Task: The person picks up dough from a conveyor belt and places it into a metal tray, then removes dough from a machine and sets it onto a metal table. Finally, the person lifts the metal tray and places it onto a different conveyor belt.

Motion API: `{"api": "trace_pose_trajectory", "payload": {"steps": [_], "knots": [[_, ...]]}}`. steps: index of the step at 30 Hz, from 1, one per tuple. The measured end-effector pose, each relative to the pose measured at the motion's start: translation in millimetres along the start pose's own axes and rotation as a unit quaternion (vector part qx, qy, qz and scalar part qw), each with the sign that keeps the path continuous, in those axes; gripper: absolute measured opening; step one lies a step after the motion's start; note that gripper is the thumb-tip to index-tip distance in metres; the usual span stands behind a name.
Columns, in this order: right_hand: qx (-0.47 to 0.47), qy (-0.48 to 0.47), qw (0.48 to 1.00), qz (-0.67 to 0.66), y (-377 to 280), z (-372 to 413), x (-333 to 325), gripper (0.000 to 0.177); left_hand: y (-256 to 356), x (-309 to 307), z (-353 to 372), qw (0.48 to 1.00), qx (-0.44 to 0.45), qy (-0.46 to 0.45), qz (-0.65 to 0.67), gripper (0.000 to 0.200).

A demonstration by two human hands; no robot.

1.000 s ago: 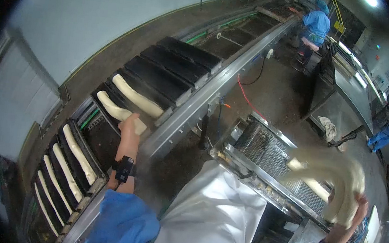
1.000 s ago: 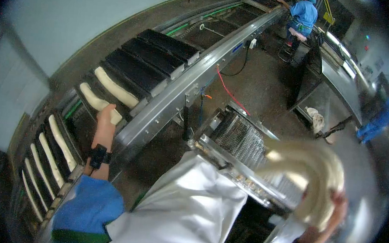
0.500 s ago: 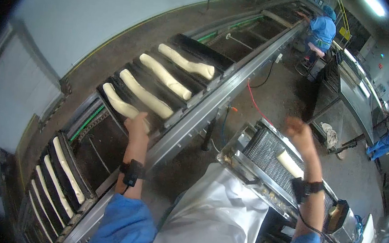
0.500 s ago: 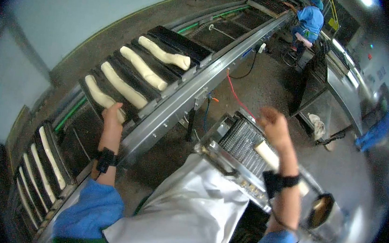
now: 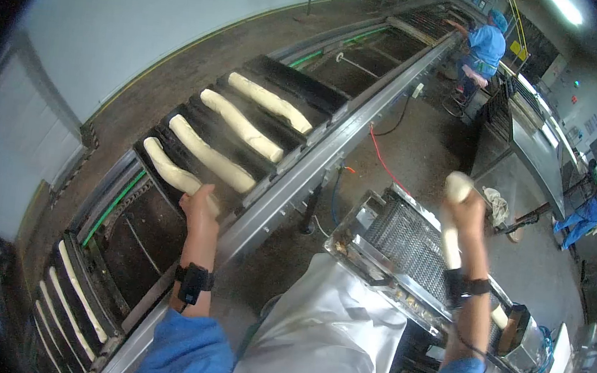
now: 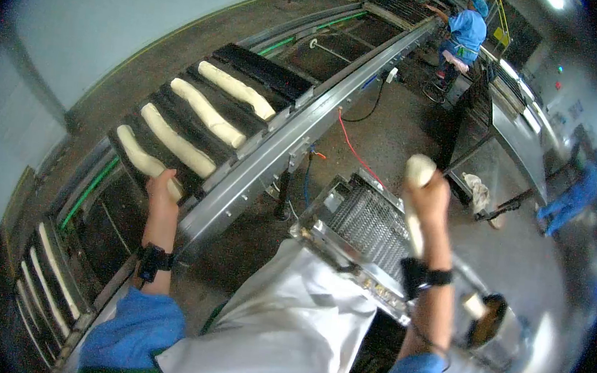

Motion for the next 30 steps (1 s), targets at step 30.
{"api": "trace_pose_trajectory", "payload": {"steps": [30], "knots": [[0.183,-0.149,0.871,0.432,213,157,-137,0.047,81,-7,51,0.939,0.3,-0.058,-0.159,0.068]]}}
Point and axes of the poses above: each hand's wrist, its own z-axis away from the middle knuckle, its own x-axis out of the palm, y = z × x, the point moved 10 cm from there along -z, towards the middle knuckle, and after that the axes turned 13 degrees about y, right-handed, at the moved point
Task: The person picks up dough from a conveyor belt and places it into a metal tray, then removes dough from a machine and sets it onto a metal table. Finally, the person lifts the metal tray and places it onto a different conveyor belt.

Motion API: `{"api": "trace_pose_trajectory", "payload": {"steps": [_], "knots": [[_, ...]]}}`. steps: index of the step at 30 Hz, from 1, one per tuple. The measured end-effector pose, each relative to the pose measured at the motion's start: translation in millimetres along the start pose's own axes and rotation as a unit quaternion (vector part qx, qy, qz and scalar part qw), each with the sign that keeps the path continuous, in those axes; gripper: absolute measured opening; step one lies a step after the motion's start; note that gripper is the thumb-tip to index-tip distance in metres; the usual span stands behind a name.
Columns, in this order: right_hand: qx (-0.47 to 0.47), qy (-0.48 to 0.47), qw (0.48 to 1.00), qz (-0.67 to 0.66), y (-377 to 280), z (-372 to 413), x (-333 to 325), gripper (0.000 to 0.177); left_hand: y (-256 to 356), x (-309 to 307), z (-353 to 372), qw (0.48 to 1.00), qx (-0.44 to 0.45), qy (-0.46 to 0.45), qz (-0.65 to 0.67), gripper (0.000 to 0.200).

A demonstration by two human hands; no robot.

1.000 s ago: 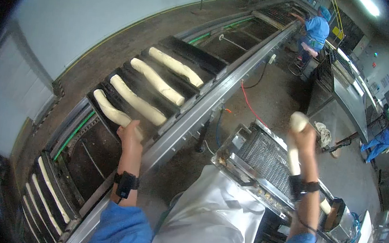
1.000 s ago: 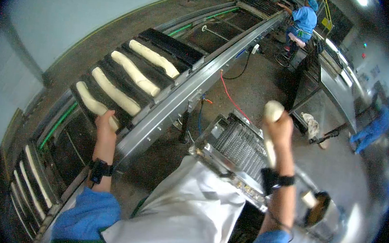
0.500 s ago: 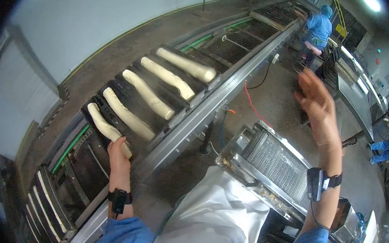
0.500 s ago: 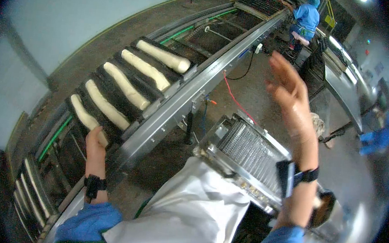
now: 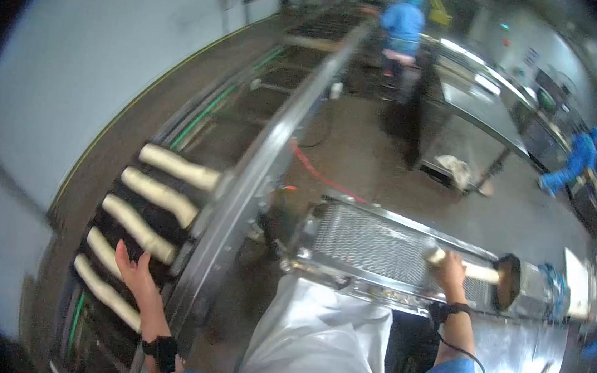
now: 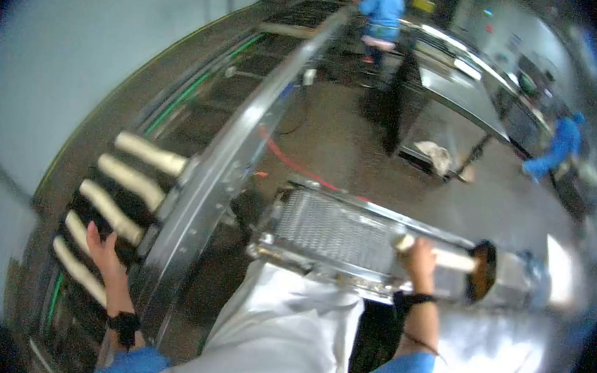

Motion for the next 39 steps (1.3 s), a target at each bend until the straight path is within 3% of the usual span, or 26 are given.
{"api": "trace_pose_trajectory", "payload": {"steps": [3,4,7,8,9,12,15,16,17,19,20,21,23,24,25,26,28,30,31,32,33,34,35,36,37,39], "knots": [[-0.029,0.022,0.999,-0.029,-11,7,-7,0.038,-3,50,-2,0.996,-0.08,-0.045,-0.018,0.074],[-0.036,0.013,0.999,-0.015,-18,10,-9,0.033,-30,61,-18,0.992,-0.101,-0.079,0.02,0.076],[-0.071,0.047,0.996,-0.027,-36,17,-7,0.028,-86,39,-56,0.988,-0.134,-0.062,-0.044,0.084],[-0.083,0.065,0.994,-0.036,-47,24,-24,0.024,-107,13,-69,0.984,-0.153,0.029,-0.082,0.084],[-0.098,0.09,0.991,-0.032,-50,25,-24,0.023,-111,11,-70,0.978,-0.194,-0.068,0.021,0.086],[-0.108,0.073,0.991,-0.034,-73,35,-51,0.026,-107,-12,-66,0.979,-0.169,-0.11,-0.035,0.088],[-0.087,0.093,0.992,-0.016,-89,35,-48,0.031,-72,-20,-28,0.981,-0.086,-0.172,-0.002,0.045],[-0.074,0.084,0.993,-0.025,-93,35,-44,0.032,-117,-33,-58,0.973,-0.171,-0.114,-0.106,0.037],[-0.063,0.076,0.994,-0.036,-94,34,-45,0.033,-7,-28,14,0.932,-0.054,-0.021,-0.357,0.048],[-0.046,0.037,0.994,-0.096,-86,39,-59,0.034,49,5,50,0.928,0.171,-0.039,-0.328,0.048],[-0.039,0.0,0.987,-0.154,-82,41,-63,0.035,48,37,52,0.902,0.179,-0.157,-0.359,0.044],[-0.032,0.002,0.988,-0.152,-69,38,-62,0.035,2,44,23,0.919,0.325,-0.116,-0.191,0.041],[0.023,0.04,0.879,-0.474,-33,38,-63,0.036,28,99,77,0.91,0.278,-0.224,-0.21,0.051],[0.12,0.032,0.718,-0.684,-4,42,-47,0.037,32,124,97,0.885,0.324,-0.268,-0.199,0.048],[0.171,0.075,0.691,-0.698,28,55,-71,0.036,35,148,120,0.856,0.368,-0.31,-0.187,0.046],[0.285,0.104,0.616,-0.727,68,69,-57,0.034,49,169,148,0.822,0.393,-0.367,-0.188,0.044],[0.355,0.194,0.414,-0.815,134,114,-66,0.037,35,199,167,0.791,0.407,-0.432,-0.151,0.043],[0.457,0.301,0.251,-0.799,192,180,-48,0.038,13,231,179,0.746,0.407,-0.505,-0.155,0.04],[0.464,0.356,0.197,-0.787,222,213,-34,0.041,9,238,177,0.741,0.407,-0.513,-0.146,0.04],[0.483,0.396,0.182,-0.759,253,253,-11,0.041,2,243,177,0.698,0.472,-0.497,-0.207,0.039],[0.432,0.501,0.526,-0.534,279,299,-27,0.042,-1,248,179,0.649,0.533,-0.474,-0.265,0.039],[0.453,0.543,0.57,-0.419,326,351,29,0.037,1,255,184,0.636,0.52,-0.493,-0.286,0.039],[0.548,0.483,0.225,-0.644,282,368,5,0.031,7,262,190,0.633,0.522,-0.499,-0.278,0.039],[0.47,0.528,0.455,-0.541,303,388,-1,0.023,11,267,186,0.654,0.508,-0.48,-0.291,0.04],[0.556,0.48,0.374,-0.566,286,401,-11,0.026,16,270,184,0.675,0.492,-0.458,-0.304,0.041],[0.521,0.499,0.563,-0.404,292,420,-17,0.039,17,280,184,0.693,0.452,-0.455,-0.329,0.041]]}}
Point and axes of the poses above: each hand's wrist, its own z-axis away from the middle knuckle, its own x-axis out of the palm, y = z × x, the point moved 10 cm from there along -z, towards the middle knuckle, and after that the axes turned 13 degrees about y, right-handed, at the moved point
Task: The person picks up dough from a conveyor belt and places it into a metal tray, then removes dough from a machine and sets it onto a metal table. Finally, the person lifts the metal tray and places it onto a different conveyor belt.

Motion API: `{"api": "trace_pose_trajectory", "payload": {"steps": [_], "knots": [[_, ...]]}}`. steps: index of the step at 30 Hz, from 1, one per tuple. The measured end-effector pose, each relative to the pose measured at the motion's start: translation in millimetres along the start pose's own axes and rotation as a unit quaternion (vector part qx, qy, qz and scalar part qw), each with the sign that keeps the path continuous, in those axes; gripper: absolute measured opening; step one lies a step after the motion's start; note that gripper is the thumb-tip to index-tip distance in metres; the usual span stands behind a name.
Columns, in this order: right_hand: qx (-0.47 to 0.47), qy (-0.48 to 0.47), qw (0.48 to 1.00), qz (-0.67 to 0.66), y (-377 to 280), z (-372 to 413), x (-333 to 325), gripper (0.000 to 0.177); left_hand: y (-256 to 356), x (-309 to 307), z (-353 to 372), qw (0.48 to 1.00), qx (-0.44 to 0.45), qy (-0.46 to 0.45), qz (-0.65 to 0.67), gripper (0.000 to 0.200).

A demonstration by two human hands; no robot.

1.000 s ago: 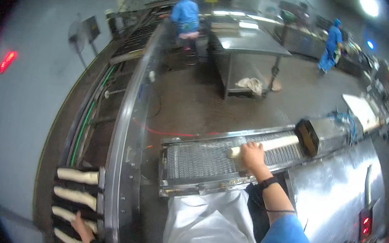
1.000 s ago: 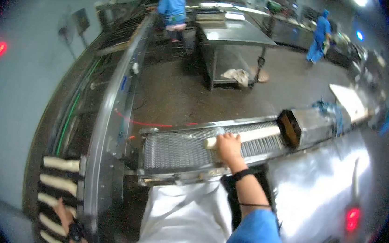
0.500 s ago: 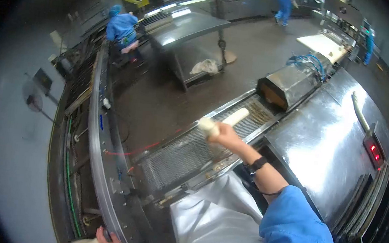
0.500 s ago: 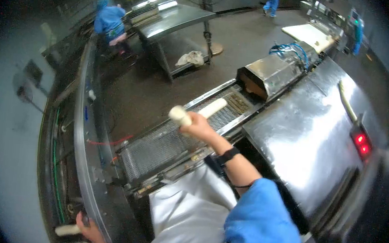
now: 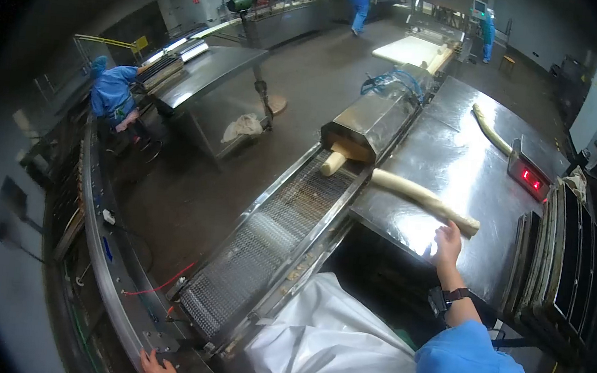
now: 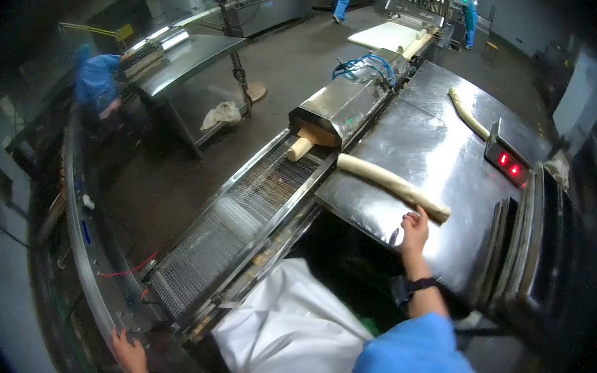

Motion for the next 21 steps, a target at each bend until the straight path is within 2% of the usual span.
{"api": "trace_pose_trajectory", "payload": {"steps": [1,2,4,5,12,14,21], "knots": [[-0.194,-0.044,0.966,0.163,-17,7,5,0.052,-8,5,-5,1.0,0.018,0.015,-0.008,0.04],[-0.302,-0.076,0.879,0.362,-51,33,19,0.053,-10,8,-10,0.999,0.034,0.032,-0.015,0.04],[-0.399,-0.158,0.725,0.539,-73,71,49,0.055,-3,5,-11,0.999,0.025,0.03,-0.007,0.039],[-0.361,-0.19,0.736,0.54,-68,70,58,0.057,-2,4,-12,1.0,0.014,0.027,-0.003,0.038],[-0.364,-0.221,0.748,0.509,-68,66,118,0.064,4,-4,-16,1.0,0.003,0.013,0.007,0.04],[-0.362,-0.225,0.746,0.511,-68,64,132,0.066,25,-16,-16,0.997,0.063,-0.009,-0.032,0.042],[-0.385,-0.268,0.745,0.474,-75,71,185,0.071,39,-23,-16,0.995,0.094,0.004,-0.037,0.041]]}}
Point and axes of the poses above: each hand's wrist, its own z-axis away from the middle knuckle, its own x-axis out of the palm, y = z × x, the point moved 10 cm from there along -z, towards the middle knuckle, and after that the axes turned 13 degrees about y, right-handed, at the moved point
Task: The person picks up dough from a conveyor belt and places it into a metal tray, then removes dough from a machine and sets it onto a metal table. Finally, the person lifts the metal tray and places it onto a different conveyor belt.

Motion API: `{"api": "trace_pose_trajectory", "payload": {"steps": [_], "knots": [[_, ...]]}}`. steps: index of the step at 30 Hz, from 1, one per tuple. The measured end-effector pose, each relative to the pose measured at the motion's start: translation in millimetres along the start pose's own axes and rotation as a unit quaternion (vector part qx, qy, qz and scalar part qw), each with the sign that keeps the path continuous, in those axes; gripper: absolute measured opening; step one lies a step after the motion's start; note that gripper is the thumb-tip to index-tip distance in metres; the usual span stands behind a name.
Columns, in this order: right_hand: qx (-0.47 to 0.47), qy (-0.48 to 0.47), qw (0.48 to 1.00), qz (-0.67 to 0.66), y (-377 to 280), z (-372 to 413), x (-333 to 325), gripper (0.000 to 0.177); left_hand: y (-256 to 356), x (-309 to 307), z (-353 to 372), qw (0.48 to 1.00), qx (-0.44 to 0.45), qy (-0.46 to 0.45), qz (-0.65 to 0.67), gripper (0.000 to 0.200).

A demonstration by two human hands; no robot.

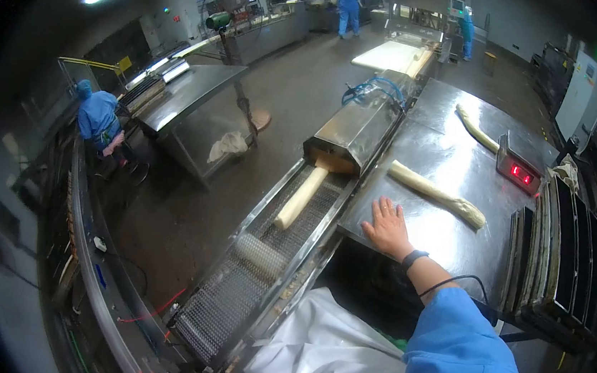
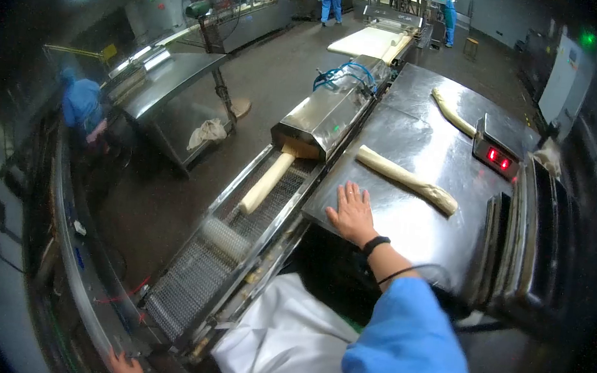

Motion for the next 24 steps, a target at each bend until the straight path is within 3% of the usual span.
{"api": "trace_pose_trajectory", "payload": {"steps": [11,15,18,20,21,23,24], "knots": [[-0.053,0.045,0.994,-0.08,-98,-47,34,0.072,-8,4,2,1.0,0.007,0.026,-0.015,0.038],[-0.124,-0.015,0.988,-0.092,-149,-50,40,0.071,-14,9,3,0.999,-0.001,0.042,0.016,0.037],[-0.258,-0.04,0.961,-0.088,-202,-36,47,0.074,-14,6,3,0.995,0.008,0.076,0.067,0.039],[-0.296,-0.064,0.949,-0.082,-236,-25,45,0.075,-47,48,8,0.999,0.021,0.03,-0.022,0.059],[-0.33,-0.087,0.937,-0.074,-256,-17,44,0.076,-53,56,6,0.999,0.018,0.032,-0.023,0.059],[-0.369,-0.116,0.917,-0.093,-293,-6,61,0.074,-78,75,7,0.996,-0.083,-0.011,-0.024,0.047],[-0.372,-0.114,0.917,-0.093,-294,-6,66,0.074,-80,74,9,0.996,-0.086,-0.01,-0.024,0.047]]}}
Point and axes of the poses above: each hand's wrist, its own z-axis away from the middle knuckle, its own x-axis out of the palm, y = z × x, the point moved 10 cm from there along -z, towards the middle knuckle, and after that the axes turned 13 degrees about y, right-handed, at the moved point
